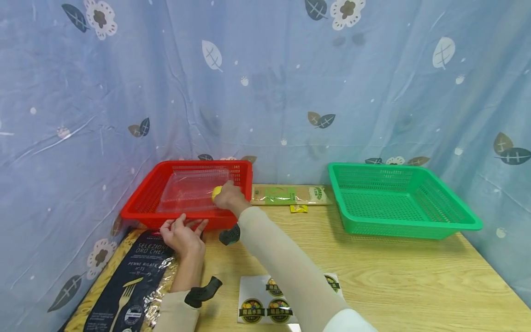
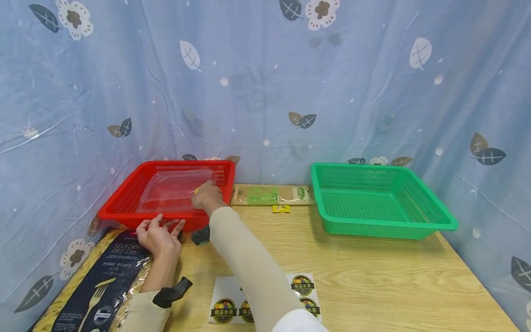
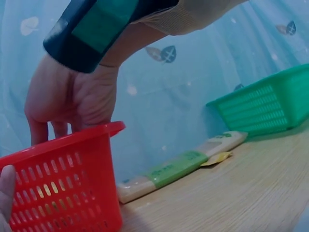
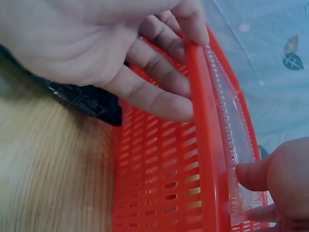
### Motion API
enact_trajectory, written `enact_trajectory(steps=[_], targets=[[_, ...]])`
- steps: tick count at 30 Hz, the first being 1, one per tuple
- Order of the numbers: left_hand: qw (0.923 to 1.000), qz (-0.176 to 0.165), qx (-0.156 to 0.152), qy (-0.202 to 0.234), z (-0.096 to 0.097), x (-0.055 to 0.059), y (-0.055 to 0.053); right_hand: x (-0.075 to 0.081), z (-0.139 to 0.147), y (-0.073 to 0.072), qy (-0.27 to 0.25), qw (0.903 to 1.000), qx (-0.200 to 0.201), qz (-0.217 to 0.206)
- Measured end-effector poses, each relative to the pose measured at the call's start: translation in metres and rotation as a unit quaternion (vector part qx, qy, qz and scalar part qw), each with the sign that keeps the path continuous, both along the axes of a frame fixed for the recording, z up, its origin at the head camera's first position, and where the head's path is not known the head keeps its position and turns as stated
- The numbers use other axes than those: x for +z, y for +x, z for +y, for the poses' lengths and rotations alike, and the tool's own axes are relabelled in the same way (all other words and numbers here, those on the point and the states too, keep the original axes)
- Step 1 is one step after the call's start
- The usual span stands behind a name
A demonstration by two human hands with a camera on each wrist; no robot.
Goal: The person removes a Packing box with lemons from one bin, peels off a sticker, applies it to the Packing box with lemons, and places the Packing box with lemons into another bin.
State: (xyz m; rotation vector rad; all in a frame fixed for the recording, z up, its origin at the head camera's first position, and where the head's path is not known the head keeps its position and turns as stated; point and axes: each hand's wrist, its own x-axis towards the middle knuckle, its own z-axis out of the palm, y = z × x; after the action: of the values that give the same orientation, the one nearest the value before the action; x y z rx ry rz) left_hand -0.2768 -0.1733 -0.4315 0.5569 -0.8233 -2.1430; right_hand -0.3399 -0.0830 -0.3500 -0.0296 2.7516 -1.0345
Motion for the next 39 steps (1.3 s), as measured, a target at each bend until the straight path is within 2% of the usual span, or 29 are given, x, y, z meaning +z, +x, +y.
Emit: enact_trajectory(steps=[9, 15, 18, 24, 33, 39], targets=[[0.9998, 0.020, 0.000, 0.004, -0.001, 0.001, 0.000, -0.004, 0.000, -0.006, -0.110, 0.9925, -0.042, -0.033], [0.9997, 0.022, 0.007, 0.000, -0.004, 0.002, -0.002, -0.008, -0.001, -0.012, -0.207, 0.9744, -0.066, -0.058], [0.9998, 0.020, 0.001, 0.006, -0.003, 0.001, -0.002, -0.010, -0.001, -0.013, -0.212, 0.9722, -0.077, -0.062], [0.9997, 0.024, -0.002, 0.006, 0.000, 0.000, -0.004, -0.012, 0.002, -0.017, -0.200, 0.9755, -0.073, -0.055], [0.9995, 0.029, 0.003, 0.007, 0.000, -0.003, -0.003, -0.013, 0.003, -0.020, -0.244, 0.9644, -0.072, -0.071], [0.9992, 0.038, 0.003, 0.007, -0.001, -0.004, -0.004, -0.013, 0.004, -0.015, -0.254, 0.9620, -0.088, -0.047]])
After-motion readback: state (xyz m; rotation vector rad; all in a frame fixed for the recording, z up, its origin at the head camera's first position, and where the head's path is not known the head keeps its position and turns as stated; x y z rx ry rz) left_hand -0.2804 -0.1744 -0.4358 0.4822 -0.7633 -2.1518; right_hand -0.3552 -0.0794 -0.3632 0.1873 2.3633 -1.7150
